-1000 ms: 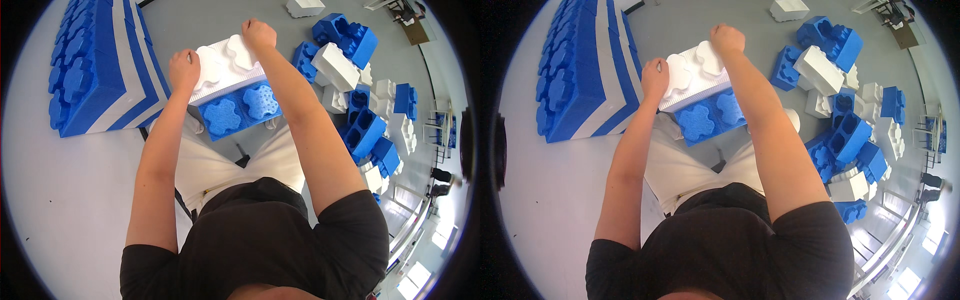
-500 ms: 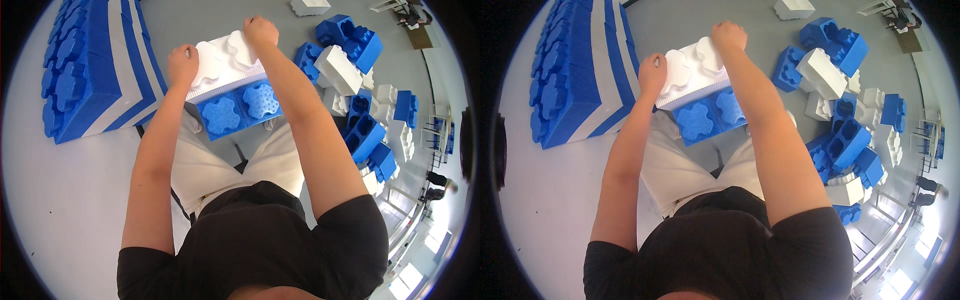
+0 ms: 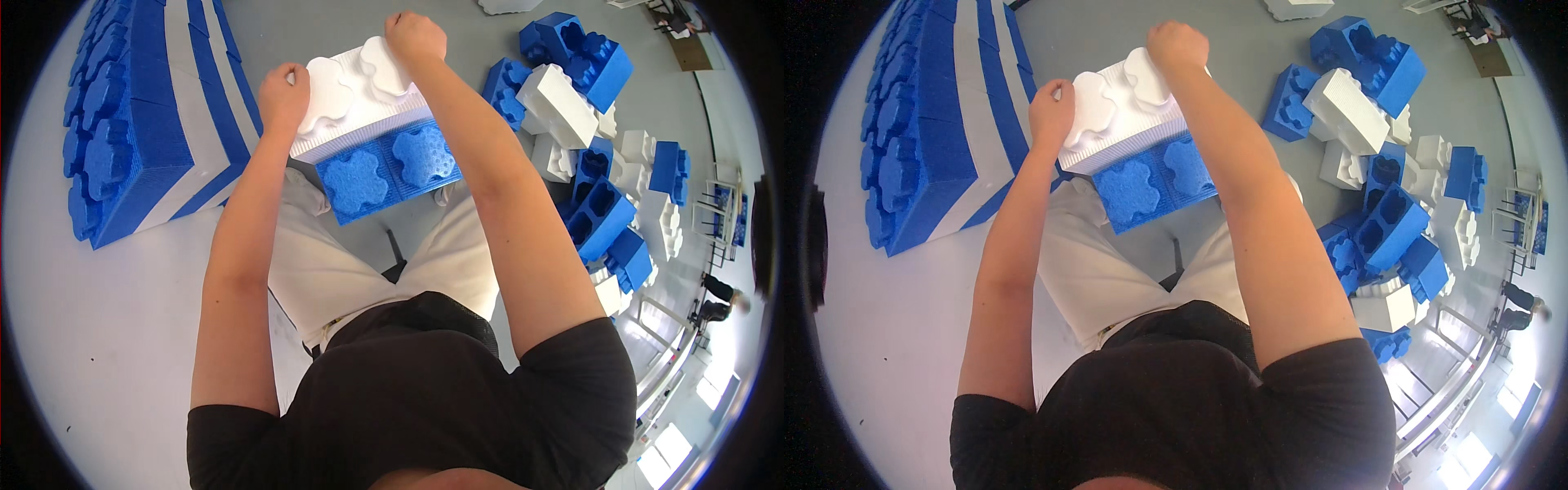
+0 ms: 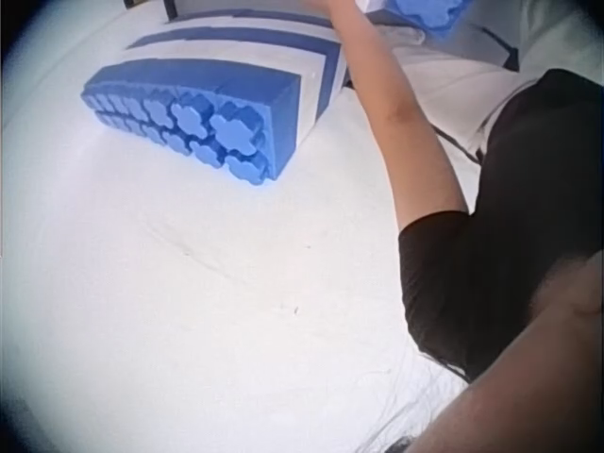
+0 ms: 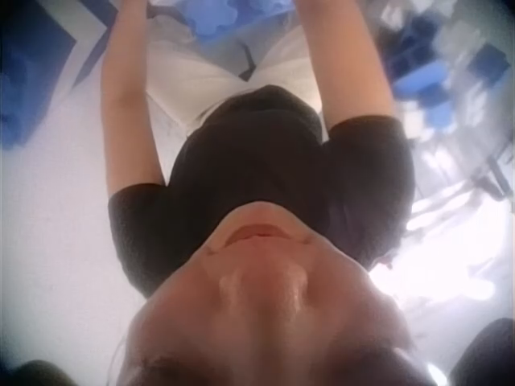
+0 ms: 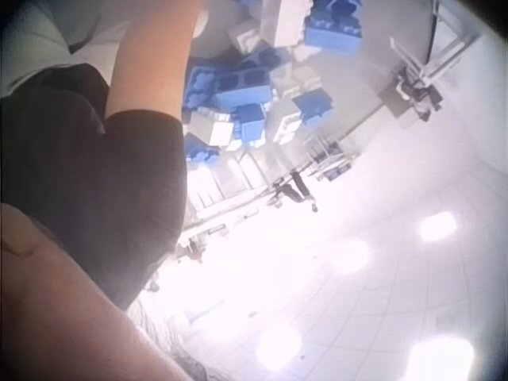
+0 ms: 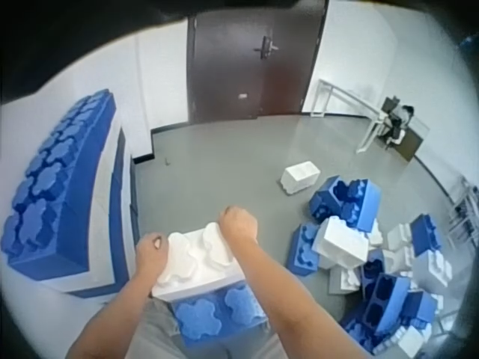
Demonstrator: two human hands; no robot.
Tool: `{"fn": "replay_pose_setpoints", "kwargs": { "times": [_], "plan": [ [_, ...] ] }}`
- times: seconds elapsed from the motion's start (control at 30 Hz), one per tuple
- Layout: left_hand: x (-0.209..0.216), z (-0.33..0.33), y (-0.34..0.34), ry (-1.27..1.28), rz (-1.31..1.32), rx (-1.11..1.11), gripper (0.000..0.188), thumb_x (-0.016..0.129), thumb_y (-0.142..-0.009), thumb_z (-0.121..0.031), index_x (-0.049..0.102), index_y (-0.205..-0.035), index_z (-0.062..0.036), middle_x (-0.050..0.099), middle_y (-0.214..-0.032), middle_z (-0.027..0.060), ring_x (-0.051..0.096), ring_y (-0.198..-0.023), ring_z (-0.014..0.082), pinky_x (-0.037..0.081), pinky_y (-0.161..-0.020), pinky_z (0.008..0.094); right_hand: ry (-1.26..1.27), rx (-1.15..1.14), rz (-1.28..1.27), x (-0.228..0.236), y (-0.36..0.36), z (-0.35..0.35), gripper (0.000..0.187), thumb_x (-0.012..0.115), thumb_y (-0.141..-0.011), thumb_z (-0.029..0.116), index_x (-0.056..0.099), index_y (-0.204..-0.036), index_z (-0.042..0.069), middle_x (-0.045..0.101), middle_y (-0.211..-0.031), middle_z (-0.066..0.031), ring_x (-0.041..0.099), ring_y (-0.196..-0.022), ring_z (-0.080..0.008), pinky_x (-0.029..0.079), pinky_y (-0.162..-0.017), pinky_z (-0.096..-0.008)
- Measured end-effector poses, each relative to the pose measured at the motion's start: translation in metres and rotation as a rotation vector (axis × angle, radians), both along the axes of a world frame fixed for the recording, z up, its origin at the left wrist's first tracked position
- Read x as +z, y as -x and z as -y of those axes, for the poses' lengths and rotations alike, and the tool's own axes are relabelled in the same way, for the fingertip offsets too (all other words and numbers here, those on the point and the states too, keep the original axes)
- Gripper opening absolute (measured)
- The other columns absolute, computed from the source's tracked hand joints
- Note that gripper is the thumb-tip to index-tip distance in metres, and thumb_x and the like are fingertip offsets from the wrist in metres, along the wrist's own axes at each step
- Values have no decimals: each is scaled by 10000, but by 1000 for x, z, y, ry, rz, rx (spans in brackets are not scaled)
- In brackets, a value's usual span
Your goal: Assembling and stacking large interlocking blue and white foam blocks on the floor.
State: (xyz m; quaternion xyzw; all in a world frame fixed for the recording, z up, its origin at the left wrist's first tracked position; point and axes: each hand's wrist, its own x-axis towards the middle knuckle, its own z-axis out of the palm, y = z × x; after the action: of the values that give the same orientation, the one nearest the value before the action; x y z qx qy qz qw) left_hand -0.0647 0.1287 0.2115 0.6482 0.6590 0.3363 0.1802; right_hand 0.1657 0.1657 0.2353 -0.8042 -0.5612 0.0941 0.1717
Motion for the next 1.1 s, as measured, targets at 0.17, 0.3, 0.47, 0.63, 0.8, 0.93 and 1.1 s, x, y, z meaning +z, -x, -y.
{"fn": "replay_pose_setpoints", "kwargs": {
  "times": [0.17, 0.3, 0.47, 0.63, 0.8, 0.93, 1.1],
  "plan": [
    [-1, 5, 0, 13, -13, -11, 326, 597, -917, -308, 736, -1014, -29, 694, -1075, 210, 634, -1036, 402, 497, -914, 460, -33, -2, -42, -4, -1, 4, 465, 414, -964, 366, 753, -930, 49, 743, -914, -193, 716, -856, -405, 579, -760, -487],
    [-2, 15, 0, -2, -19, -7, 322, 592, -922, -310, 738, -1009, -36, 696, -1062, 198, 629, -1041, 393, 492, -922, 458, -42, -3, -42, -5, -1, 12, 454, 421, -962, 365, 752, -932, 55, 742, -910, -190, 714, -853, -405, 577, -762, -485],
    [-5, 28, -1, -36, -42, -20, 318, 585, -923, -314, 739, -1013, -50, 694, -1062, 189, 626, -1039, 389, 491, -924, 455, -115, 10, -41, -8, -3, 28, 445, 431, -962, 373, 752, -939, 67, 743, -898, -179, 713, -846, -398, 573, -766, -486],
    [-5, 30, -4, -52, -70, 9, 314, 580, -923, -315, 737, -1018, -61, 692, -1065, 172, 617, -1052, 384, 497, -913, 459, -98, 29, 46, -8, -1, 30, 448, 432, -969, 388, 737, -917, 64, 746, -906, -137, 720, -835, -328, 570, -723, -441],
    [-3, 31, -4, -41, -79, 18, 301, 582, -920, -310, 735, -1007, -66, 693, -1065, 170, 622, -1040, 387, 503, -898, 464, 18, 184, 139, -4, 1, 39, 565, 407, -968, 511, 745, -1034, 63, 730, -1047, -128, 683, -1031, -308, 547, -868, -439],
    [-5, 27, -3, -79, -83, -4, 290, 584, -911, -298, 735, -973, -58, 696, -1043, 177, 629, -1015, 396, 506, -889, 470, 51, 170, 139, -4, 3, 36, 612, 401, -964, 560, 740, -1097, 69, 700, -1144, -126, 644, -1106, -289, 499, -936, -434],
    [-4, 24, -2, -76, -98, -3, 290, 586, -906, -293, 734, -957, -48, 697, -1028, 191, 635, -993, 411, 508, -878, 482, 112, 66, 151, -5, 15, 37, 601, 407, -977, 561, 731, -1127, 78, 676, -1204, -116, 618, -1129, -271, 466, -951, -449]
  ]
}}
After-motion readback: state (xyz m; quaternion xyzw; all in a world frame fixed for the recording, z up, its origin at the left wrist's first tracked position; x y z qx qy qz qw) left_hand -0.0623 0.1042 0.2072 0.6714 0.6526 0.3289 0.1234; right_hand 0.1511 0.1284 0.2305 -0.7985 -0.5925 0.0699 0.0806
